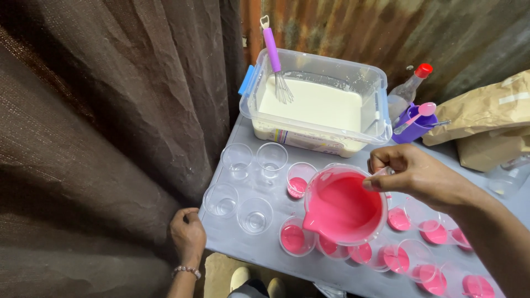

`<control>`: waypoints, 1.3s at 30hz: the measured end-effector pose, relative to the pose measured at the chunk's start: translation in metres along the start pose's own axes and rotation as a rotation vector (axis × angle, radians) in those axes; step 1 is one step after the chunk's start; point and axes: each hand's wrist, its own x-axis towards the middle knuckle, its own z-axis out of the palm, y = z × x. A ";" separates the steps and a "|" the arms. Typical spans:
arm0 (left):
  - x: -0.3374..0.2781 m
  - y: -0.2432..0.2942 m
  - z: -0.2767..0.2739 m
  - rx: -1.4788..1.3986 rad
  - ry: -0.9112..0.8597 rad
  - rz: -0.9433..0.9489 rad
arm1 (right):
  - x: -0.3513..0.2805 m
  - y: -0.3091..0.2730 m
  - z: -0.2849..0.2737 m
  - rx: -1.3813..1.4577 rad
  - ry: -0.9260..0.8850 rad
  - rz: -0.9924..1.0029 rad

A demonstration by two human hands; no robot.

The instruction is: Pouring a pink liquid mixture from a measuring cup into several small clear plastic cups arranged on a table.

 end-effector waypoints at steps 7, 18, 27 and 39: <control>-0.002 0.005 -0.002 -0.005 -0.015 -0.024 | 0.001 0.001 0.001 -0.026 0.008 0.000; -0.001 0.006 -0.002 -0.016 -0.024 -0.032 | 0.006 0.003 0.000 0.001 0.007 -0.001; -0.003 0.013 -0.005 -0.034 -0.026 -0.053 | 0.009 0.004 -0.005 0.028 -0.027 0.027; 0.003 0.000 0.001 -0.042 0.021 -0.005 | 0.023 0.004 -0.012 0.039 -0.046 0.006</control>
